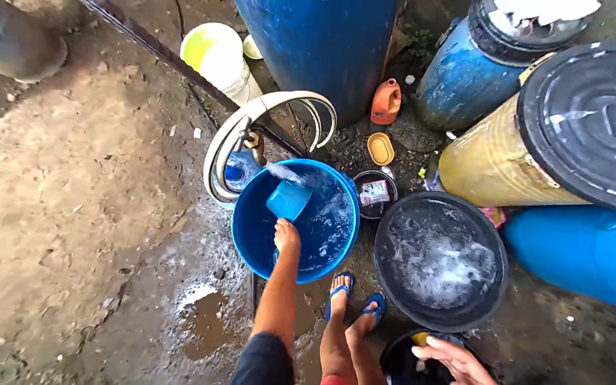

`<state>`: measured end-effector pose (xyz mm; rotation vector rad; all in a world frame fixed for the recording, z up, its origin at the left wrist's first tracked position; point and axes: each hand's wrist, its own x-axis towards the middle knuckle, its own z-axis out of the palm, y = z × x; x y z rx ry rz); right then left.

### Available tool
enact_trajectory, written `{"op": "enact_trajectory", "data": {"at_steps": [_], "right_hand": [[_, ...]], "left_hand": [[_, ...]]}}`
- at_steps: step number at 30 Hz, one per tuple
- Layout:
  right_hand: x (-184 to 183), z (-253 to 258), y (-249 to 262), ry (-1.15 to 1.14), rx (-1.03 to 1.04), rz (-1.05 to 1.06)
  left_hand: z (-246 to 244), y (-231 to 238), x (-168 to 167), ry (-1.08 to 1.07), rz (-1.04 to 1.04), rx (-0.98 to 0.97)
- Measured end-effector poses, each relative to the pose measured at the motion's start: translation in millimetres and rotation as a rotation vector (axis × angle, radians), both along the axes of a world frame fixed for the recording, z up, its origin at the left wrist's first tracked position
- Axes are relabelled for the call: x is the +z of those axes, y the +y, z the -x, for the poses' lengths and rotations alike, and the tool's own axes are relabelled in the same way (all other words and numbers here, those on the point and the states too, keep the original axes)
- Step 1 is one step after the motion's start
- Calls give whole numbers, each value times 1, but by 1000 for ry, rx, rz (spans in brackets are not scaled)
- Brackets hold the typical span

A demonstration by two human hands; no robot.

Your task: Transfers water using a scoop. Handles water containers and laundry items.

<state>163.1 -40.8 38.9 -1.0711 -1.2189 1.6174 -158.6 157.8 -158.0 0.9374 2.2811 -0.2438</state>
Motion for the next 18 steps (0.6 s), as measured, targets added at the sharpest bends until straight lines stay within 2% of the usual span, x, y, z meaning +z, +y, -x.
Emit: {"op": "enact_trajectory", "data": {"at_steps": [3, 6, 8, 10, 12, 18], "right_hand": [[-46, -5, -30, -173, -182, 137], [-71, -13, -55, -328, -278, 250], [-80, -18, -69, -393, -288, 297], [-90, -23, -82, -427, -309, 334], [-103, -31, -97, -470, -329, 357], [-141, -51, -135, -612, -276, 443]], "left_hand": [[-30, 5, -40, -169, 34, 77], [-20, 16, -78, -431, -59, 241], [-7, 13, -92, -590, -132, 402], [1, 6, -78, -744, -164, 572], [6, -1, -55, -851, -179, 658], [23, -29, 18, -932, -221, 608]]}}
